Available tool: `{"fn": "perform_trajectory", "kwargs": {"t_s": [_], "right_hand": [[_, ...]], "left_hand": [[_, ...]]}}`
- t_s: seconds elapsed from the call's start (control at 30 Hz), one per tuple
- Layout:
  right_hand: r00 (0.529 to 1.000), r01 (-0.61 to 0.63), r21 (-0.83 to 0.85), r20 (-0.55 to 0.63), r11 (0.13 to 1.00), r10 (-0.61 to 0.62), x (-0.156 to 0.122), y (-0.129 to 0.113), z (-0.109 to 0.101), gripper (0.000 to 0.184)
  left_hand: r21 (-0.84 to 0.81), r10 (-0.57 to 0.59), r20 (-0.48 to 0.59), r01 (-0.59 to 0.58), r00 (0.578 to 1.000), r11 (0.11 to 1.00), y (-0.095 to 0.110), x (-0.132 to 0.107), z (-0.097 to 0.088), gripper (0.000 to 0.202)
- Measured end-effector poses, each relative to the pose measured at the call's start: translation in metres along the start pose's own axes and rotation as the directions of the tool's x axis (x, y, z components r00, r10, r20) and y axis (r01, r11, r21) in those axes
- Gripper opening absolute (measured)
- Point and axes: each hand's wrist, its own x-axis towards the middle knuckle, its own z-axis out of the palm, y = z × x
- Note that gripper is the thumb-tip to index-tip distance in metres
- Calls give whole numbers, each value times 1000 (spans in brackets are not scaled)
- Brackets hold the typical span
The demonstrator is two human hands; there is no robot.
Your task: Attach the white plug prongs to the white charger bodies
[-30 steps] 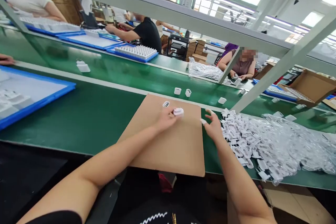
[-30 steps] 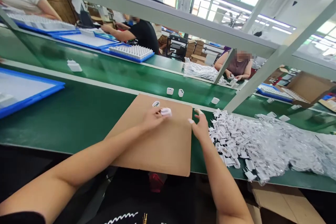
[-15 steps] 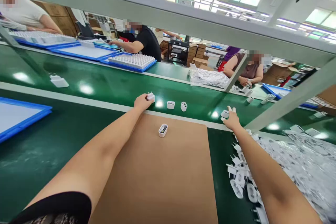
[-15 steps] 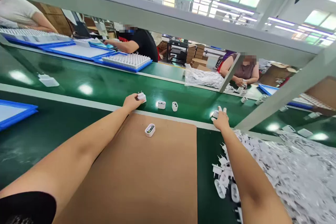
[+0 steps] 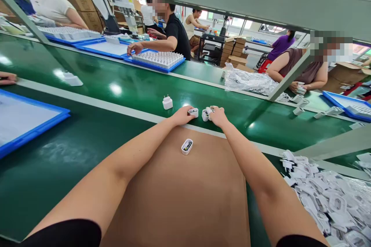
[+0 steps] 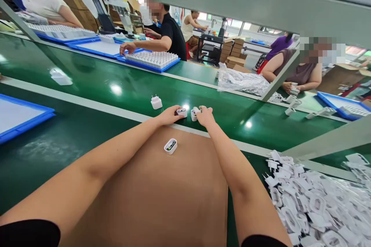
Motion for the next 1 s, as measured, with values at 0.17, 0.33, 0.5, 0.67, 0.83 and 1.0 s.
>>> {"fn": "perform_trajectory", "kwargs": {"t_s": [0.17,0.33,0.5,0.67,0.83,1.0], "right_hand": [[993,99,-37,69,994,-96,-9,-48,16,51],[984,168,-55,76,984,-164,-55,-53,-11,48],[931,345,-144,179,928,-318,-171,-21,-33,43],[937,317,-82,184,945,-299,-259,-1,-33,84],[988,152,-170,57,974,-144,-281,59,-85,64],[944,-330,-448,-148,831,295,-274,120,-128,31]], "left_hand": [[28,-106,-163,112,981,993,4,-17,2,26],[-13,-121,-387,126,914,992,22,-73,-33,35],[-69,176,-217,-195,960,978,72,-175,-32,30],[-98,271,1,-270,962,958,103,-238,22,26],[-107,268,34,-263,963,959,111,-260,56,25],[-156,392,18,-384,920,910,112,-278,68,19]]}}
